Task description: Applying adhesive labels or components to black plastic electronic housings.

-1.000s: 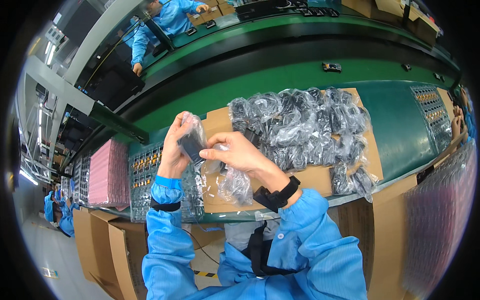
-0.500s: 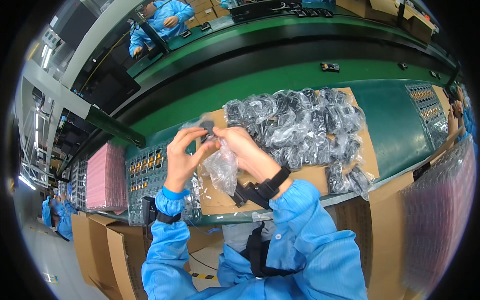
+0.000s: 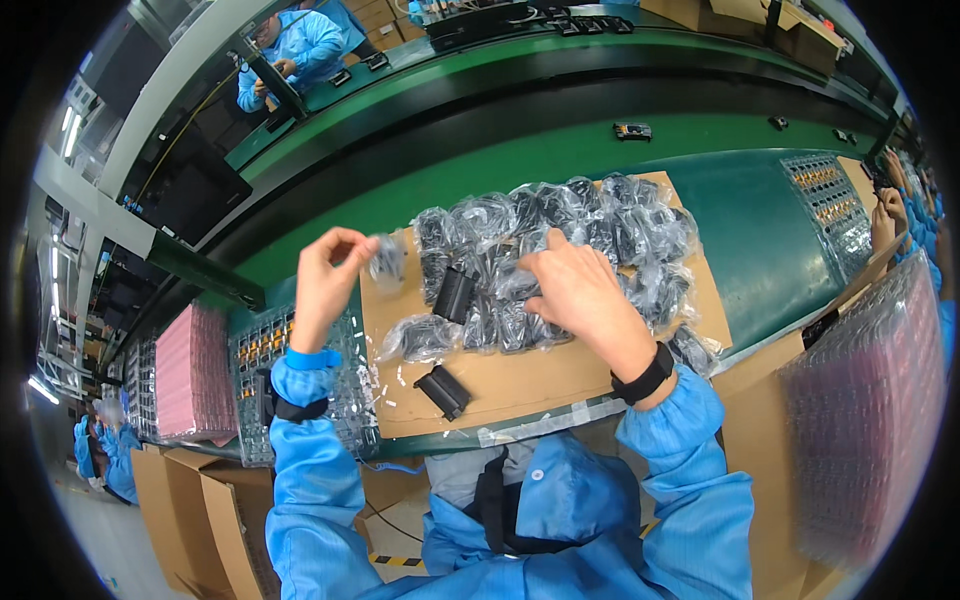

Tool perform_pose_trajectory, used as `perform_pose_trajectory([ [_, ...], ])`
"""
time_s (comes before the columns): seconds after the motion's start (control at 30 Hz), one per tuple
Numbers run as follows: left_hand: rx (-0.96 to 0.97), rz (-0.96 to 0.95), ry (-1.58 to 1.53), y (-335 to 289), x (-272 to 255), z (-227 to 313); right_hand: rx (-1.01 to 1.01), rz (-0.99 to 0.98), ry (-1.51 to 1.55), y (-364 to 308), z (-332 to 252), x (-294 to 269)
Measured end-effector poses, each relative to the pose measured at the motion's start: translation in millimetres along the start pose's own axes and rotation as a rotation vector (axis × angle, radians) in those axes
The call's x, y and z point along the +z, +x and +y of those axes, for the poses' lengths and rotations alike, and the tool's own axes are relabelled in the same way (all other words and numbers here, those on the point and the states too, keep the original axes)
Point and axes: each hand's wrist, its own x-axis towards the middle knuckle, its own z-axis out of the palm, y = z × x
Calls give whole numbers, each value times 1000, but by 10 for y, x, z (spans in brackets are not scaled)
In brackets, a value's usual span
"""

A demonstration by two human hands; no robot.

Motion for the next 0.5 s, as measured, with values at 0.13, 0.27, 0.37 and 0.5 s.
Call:
perform_pose_trajectory([
  [0.13, -91, 6, -279, 137, -98, 124, -89, 88, 156, -9, 248, 87],
  [0.27, 62, 148, 56, 203, 27, 145, 15, 180, 676, 97, 372, 139],
  [0.37, -47, 9, 6, 234, 120, 150, 274, 112, 890, 117, 367, 68],
  [0.5, 70, 136, 398, 186, 171, 232, 368, 116, 807, 165, 478, 139],
])
